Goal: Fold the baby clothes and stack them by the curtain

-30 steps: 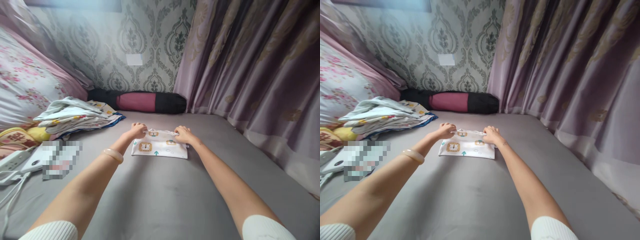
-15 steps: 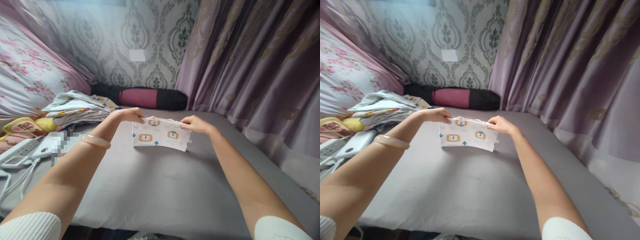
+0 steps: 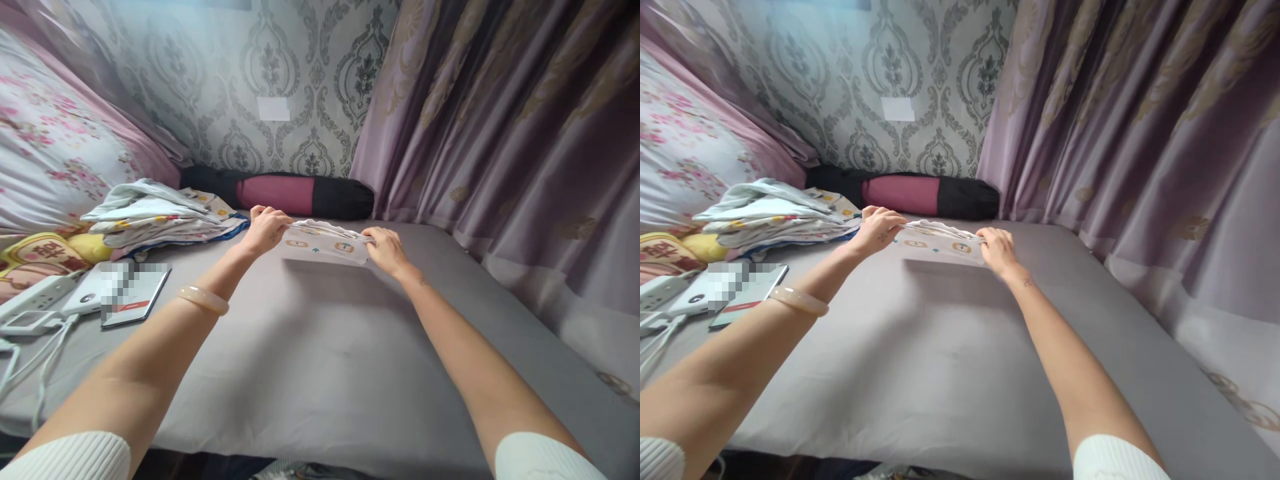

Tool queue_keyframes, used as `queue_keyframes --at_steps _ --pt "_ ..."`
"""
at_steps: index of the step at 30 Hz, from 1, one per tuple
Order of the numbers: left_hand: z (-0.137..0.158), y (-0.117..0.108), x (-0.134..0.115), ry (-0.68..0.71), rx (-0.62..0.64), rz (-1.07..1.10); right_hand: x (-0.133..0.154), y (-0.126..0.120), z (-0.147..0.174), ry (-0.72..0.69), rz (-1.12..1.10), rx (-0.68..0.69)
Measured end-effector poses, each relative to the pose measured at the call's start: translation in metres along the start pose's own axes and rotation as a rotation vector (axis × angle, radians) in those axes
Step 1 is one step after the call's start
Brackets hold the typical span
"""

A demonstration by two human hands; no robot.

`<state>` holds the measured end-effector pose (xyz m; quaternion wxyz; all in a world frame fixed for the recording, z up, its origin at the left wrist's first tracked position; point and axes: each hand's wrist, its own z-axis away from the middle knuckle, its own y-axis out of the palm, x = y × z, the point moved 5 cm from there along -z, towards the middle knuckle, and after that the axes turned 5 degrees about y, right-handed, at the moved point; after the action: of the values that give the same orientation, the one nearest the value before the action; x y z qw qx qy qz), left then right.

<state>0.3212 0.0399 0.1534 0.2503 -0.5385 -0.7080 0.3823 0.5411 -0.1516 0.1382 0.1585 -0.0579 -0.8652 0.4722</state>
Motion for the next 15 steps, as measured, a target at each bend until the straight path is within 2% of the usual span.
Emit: queue_keyframes --at_steps 4,8,11,15 --pt "0.034 0.013 -0.008 0.06 -0.017 0.011 0.009 0.017 0.031 -0.059 0.056 -0.043" --pt "0.071 0.017 -0.02 0.105 -0.037 0.013 0.016 0.024 0.067 -0.113 0.039 -0.054" --pt "0.095 0.019 -0.03 0.148 0.006 0.032 0.02 0.029 0.09 -0.158 0.018 -0.029" --pt "0.12 0.026 -0.038 0.181 0.114 0.084 0.024 0.037 0.111 -0.188 -0.016 0.07"
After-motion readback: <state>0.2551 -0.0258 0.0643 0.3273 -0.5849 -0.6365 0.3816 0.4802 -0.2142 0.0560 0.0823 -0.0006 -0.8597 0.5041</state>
